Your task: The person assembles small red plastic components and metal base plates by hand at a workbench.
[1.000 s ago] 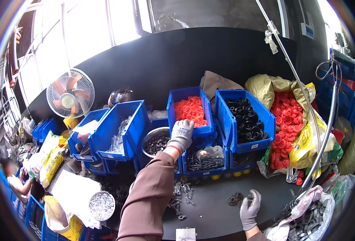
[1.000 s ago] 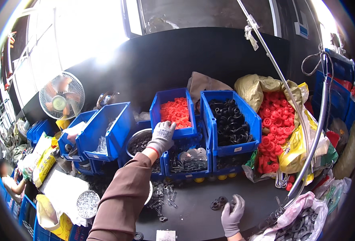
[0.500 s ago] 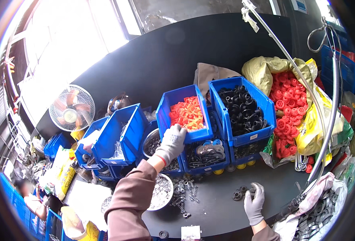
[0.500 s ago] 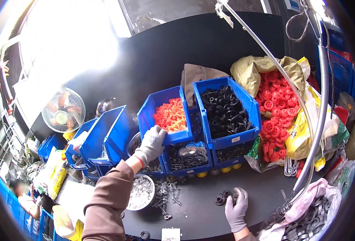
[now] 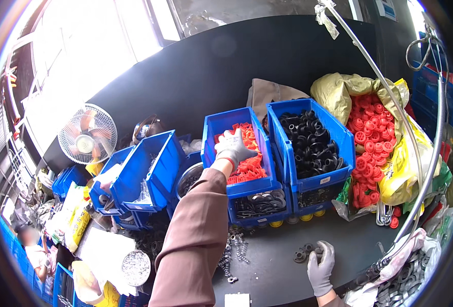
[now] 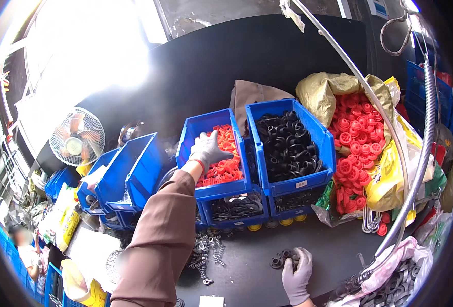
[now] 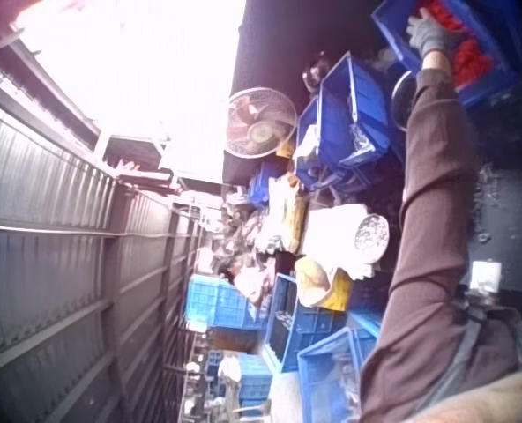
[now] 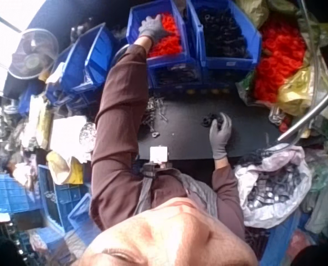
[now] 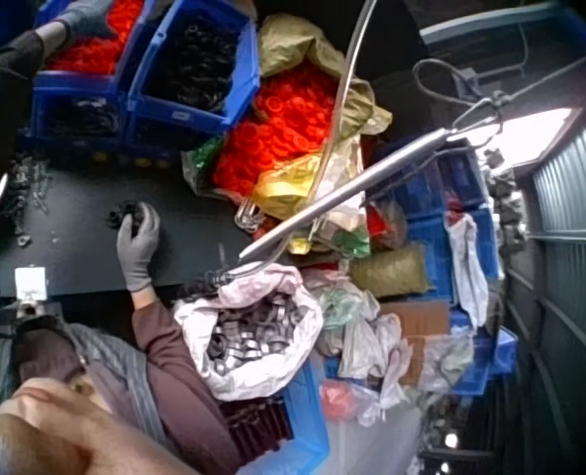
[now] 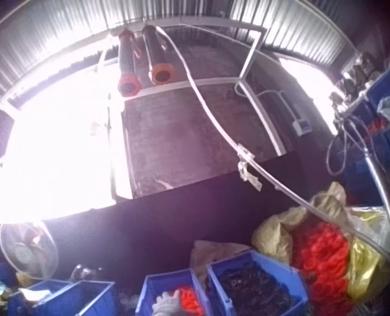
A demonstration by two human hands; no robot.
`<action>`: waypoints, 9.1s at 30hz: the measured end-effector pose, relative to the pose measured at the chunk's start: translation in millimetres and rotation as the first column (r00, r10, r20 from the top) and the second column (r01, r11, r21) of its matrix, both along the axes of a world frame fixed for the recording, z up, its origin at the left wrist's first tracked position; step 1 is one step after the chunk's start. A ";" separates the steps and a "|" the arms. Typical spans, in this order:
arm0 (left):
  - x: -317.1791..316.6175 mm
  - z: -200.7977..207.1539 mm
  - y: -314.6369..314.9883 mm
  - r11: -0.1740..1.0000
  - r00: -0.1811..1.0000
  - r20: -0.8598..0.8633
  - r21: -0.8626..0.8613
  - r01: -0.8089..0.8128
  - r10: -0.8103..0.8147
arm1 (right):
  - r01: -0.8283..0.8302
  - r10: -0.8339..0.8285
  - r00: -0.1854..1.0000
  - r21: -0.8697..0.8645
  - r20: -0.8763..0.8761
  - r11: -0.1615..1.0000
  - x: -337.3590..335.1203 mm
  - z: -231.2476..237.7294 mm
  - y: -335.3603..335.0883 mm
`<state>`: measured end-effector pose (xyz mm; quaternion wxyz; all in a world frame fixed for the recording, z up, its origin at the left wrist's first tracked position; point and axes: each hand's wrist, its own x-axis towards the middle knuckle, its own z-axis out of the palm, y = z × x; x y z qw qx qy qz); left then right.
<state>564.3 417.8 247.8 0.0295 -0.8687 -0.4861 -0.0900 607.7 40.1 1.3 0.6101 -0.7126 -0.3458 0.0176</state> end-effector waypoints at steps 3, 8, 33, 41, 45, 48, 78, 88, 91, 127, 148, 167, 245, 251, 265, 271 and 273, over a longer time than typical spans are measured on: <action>-4.0 -24.7 46.3 0.954 0.979 0.039 -0.234 -0.188 0.202 | -0.022 0.023 1.000 0.030 -0.017 0.999 -2.1 -0.7 5.3; -4.5 -36.0 83.5 0.961 0.995 -0.011 -0.258 -0.100 0.101 | -0.046 0.048 0.998 0.031 -0.041 0.998 -0.5 -2.1 3.4; -5.4 -58.5 48.4 0.995 0.993 0.069 -0.026 -0.096 0.097 | -0.052 0.066 0.982 0.082 -0.178 0.995 2.2 9.7 6.9; -50.3 -24.7 27.6 0.982 0.862 0.494 0.185 0.023 -0.113 | -0.032 0.048 0.984 0.093 -0.173 0.995 3.9 -1.7 6.6; -75.0 -9.2 -34.3 0.923 0.756 0.537 0.293 0.249 -0.374 | -0.012 0.033 0.976 0.097 -0.215 0.995 12.4 -13.4 6.4; -110.8 -30.8 -97.7 0.866 0.671 0.553 0.248 0.434 -0.494 | -0.011 0.020 0.994 0.082 -0.110 0.997 11.4 -6.8 7.9; -111.3 -47.1 -136.7 0.858 0.757 0.408 0.308 0.411 -0.510 | -0.037 0.071 0.949 -0.117 0.306 0.992 -9.7 -6.3 4.7; -30.4 -41.0 3.1 0.982 0.935 -0.347 -0.189 0.004 -0.071 | -0.091 0.100 0.985 -0.072 0.138 0.993 -0.2 -3.4 15.3; -26.2 -31.6 4.1 0.959 0.970 -0.185 -0.263 0.106 -0.158 | -0.079 0.087 0.992 -0.094 0.087 0.992 3.4 -1.3 15.5; -208.7 -140.8 -175.3 0.688 0.748 0.216 -0.297 0.662 -0.627 | -0.122 0.092 0.757 0.002 0.646 0.993 -29.8 14.0 3.5; 36.1 -47.2 -132.6 0.353 0.636 -0.501 0.549 0.758 -0.586 | 0.184 -0.071 0.846 -0.164 0.528 0.969 105.2 59.3 110.2; 48.1 35.9 -99.3 0.452 0.615 -0.217 0.506 0.735 -0.758 | -0.129 0.272 0.749 -0.269 0.604 0.954 217.2 81.9 330.9; 40.8 -4.3 -122.8 0.577 0.742 -0.340 0.474 0.665 -0.577 | -0.172 0.239 0.933 -0.251 0.269 0.953 -6.4 33.0 22.4; 24.2 -44.6 -142.9 0.540 0.716 -0.446 0.471 0.698 -0.536 | -0.114 0.467 0.820 -0.704 0.332 0.701 -34.8 55.2 4.9; 29.7 -4.8 -138.0 0.614 0.741 -0.451 0.420 0.668 -0.498 | 0.160 0.141 0.827 -0.468 0.544 0.869 72.0 89.2 95.3; 29.2 -1.5 -140.6 0.593 0.715 -0.453 0.403 0.697 -0.532 | 0.199 0.220 0.866 -0.714 0.448 0.672 117.6 68.4 167.6; 29.6 -0.4 -139.1 0.592 0.700 -0.458 0.380 0.711 -0.547 | 0.158 0.303 0.851 -0.759 0.429 0.632 129.0 67.9 183.2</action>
